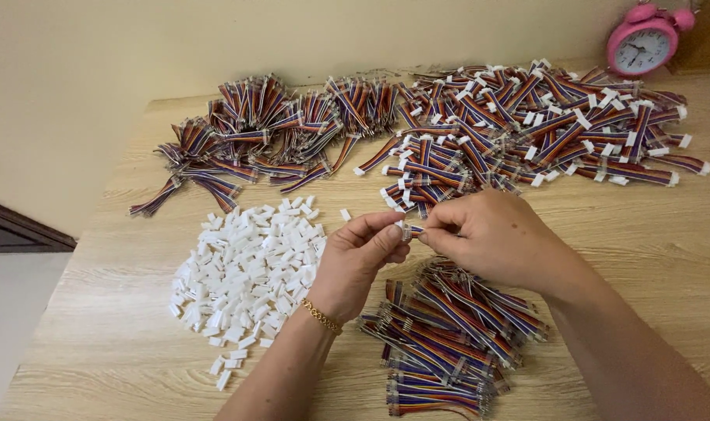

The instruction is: Plugging multi-colored ribbon cables into white plastic connectors.

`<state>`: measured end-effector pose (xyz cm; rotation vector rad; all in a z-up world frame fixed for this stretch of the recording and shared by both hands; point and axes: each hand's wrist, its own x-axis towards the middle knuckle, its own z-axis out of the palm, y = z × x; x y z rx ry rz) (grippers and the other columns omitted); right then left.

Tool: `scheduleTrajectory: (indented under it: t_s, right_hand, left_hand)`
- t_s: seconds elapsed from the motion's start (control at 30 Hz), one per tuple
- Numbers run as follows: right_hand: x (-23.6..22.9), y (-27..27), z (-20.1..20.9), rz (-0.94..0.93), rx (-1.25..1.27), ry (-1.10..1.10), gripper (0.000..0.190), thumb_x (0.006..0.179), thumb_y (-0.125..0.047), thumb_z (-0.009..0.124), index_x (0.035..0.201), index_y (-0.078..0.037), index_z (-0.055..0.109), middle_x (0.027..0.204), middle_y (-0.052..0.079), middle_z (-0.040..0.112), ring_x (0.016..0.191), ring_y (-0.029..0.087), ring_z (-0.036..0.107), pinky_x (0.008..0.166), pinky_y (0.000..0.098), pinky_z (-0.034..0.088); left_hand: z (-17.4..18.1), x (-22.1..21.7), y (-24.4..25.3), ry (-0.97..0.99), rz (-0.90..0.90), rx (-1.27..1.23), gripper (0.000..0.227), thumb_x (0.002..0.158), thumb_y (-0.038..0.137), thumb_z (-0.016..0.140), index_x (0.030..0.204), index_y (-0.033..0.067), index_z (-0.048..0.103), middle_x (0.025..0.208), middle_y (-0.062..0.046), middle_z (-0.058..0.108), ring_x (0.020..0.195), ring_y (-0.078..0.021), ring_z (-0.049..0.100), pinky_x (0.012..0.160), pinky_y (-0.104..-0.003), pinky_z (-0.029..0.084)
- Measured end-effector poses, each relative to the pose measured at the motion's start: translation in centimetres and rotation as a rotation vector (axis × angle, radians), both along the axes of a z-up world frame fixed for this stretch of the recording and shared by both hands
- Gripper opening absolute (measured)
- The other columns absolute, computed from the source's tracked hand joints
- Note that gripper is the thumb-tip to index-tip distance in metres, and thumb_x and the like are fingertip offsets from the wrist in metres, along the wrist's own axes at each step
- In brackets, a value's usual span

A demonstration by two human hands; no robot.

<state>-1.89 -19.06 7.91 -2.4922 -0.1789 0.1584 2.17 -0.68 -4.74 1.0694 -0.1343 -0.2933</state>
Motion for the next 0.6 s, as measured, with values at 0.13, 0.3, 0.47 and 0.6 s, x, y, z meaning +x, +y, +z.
scheduleTrajectory:
  t_s: [0.13, 0.3, 0.47, 0.6]
  right_hand:
    - [0.37, 0.17, 0.07, -0.042, 0.073, 0.03, 0.024, 0.087, -0.014, 0.066, 0.071, -0.01, 0.082, 0.044, 0.007, 0.067, 0.044, 0.018, 0.056, 0.057, 0.0313, 0.047]
    - [0.49, -0.05, -0.49, -0.016, 0.024, 0.002, 0.028, 0.089, -0.019, 0.064, 0.07, -0.013, 0.083, 0.055, 0.008, 0.075, 0.05, 0.024, 0.066, 0.059, 0.0355, 0.05]
    - [0.12, 0.06, 0.0, 0.002, -0.019, -0.033, 0.025, 0.089, -0.02, 0.064, 0.071, -0.012, 0.08, 0.058, 0.01, 0.074, 0.058, 0.028, 0.069, 0.062, 0.0382, 0.051]
    - [0.21, 0.16, -0.19, -0.022, 0.013, 0.013, 0.027, 0.088, -0.021, 0.065, 0.068, -0.012, 0.081, 0.057, 0.009, 0.075, 0.053, 0.026, 0.067, 0.061, 0.0373, 0.05]
  left_hand:
    - [-0.5, 0.24, 0.06, 0.042, -0.012, -0.056, 0.03, 0.093, 0.007, 0.073, 0.12, -0.0051, 0.071, 0.092, -0.015, 0.072, 0.084, -0.0266, 0.077, 0.076, -0.033, 0.066]
    - [-0.5, 0.16, 0.3, 0.139, -0.068, -0.146, 0.03, 0.093, 0.007, 0.072, 0.12, -0.0056, 0.07, 0.093, -0.017, 0.073, 0.084, -0.0291, 0.077, 0.075, -0.035, 0.067]
    - [-0.63, 0.32, 0.13, 0.073, -0.034, -0.039, 0.031, 0.092, 0.008, 0.074, 0.121, -0.0036, 0.071, 0.094, -0.016, 0.074, 0.085, -0.0271, 0.077, 0.077, -0.035, 0.066]
    - [-0.24, 0.12, 0.19, 0.086, -0.05, -0.041, 0.034, 0.093, 0.009, 0.073, 0.124, -0.0034, 0.07, 0.094, -0.015, 0.075, 0.084, -0.0252, 0.077, 0.076, -0.033, 0.066]
